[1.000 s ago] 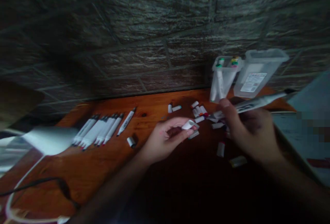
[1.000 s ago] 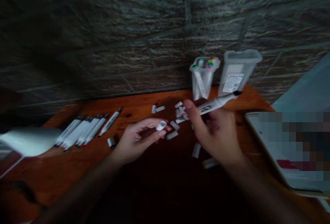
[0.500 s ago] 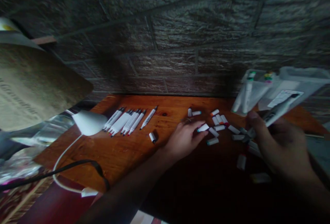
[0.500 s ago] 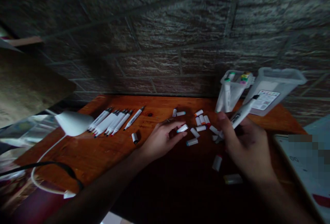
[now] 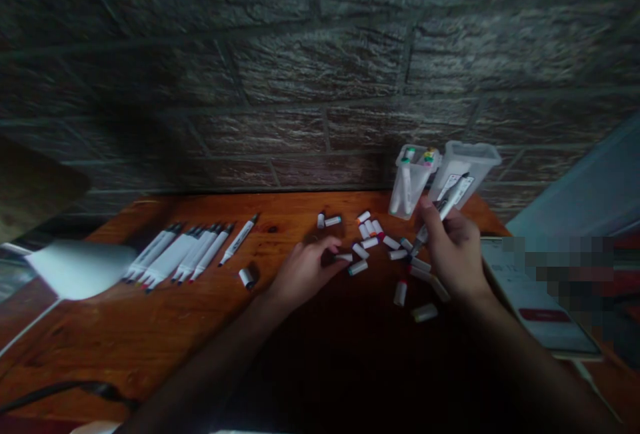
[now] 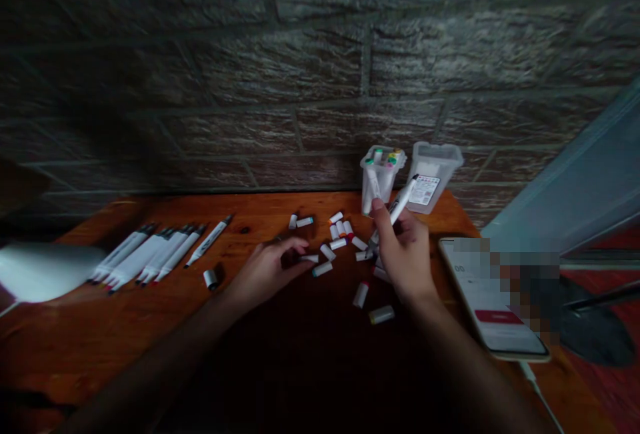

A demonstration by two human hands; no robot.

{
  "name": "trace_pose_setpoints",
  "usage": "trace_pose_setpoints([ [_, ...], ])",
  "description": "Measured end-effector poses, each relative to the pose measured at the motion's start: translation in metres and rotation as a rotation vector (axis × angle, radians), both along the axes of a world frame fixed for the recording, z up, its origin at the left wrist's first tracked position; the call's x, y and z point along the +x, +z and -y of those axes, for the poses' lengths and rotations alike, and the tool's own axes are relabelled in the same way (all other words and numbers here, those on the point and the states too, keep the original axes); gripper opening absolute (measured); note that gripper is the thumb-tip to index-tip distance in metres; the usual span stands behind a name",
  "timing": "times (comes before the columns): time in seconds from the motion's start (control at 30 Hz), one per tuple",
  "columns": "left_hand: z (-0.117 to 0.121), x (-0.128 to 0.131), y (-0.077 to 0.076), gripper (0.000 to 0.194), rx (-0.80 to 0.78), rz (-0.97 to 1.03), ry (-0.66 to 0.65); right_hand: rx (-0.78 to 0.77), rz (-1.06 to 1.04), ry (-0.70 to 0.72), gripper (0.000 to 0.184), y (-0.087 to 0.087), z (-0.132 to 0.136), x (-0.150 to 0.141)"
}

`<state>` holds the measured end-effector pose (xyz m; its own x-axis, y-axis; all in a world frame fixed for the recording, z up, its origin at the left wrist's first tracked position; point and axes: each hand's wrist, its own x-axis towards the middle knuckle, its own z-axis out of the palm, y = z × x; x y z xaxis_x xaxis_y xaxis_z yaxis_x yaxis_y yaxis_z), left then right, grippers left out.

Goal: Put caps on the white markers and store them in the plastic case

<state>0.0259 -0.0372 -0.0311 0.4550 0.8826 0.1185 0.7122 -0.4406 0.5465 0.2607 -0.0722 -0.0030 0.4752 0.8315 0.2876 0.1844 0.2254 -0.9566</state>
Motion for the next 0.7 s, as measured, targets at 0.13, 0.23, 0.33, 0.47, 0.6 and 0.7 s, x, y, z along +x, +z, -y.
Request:
trace_pose_setpoints([
  [0.13, -0.001, 0.0, 0.003, 0.025, -0.002, -0.001, -0.016, -0.006, -0.197, -0.031, 0.044, -0.002, -0.005, 0.005],
  [0.23, -0.001, 0.0, 0.003, 0.024, -0.002, 0.006, -0.046, -0.018, -0.223, -0.061, 0.045, -0.004, -0.009, 0.01],
  [0.33, -0.002, -0.001, 0.002, 0.022, 0.0, 0.029, -0.086, -0.026, -0.275, -0.062, 0.045, -0.006, -0.013, 0.014],
  [0.47, -0.004, -0.002, 0.002, 0.027, 0.01, 0.055, -0.074, -0.013, -0.372, -0.054, 0.044, -0.008, -0.016, 0.017],
  [0.6, -0.003, -0.001, 0.004, 0.031, 0.022, 0.064, -0.071, 0.013, -0.394, -0.029, 0.043, -0.006, -0.016, 0.016],
  [0.7, -0.002, 0.0, 0.005, 0.03, 0.039, 0.054, -0.076, 0.015, -0.41, -0.012, 0.041, -0.004, -0.015, 0.014],
])
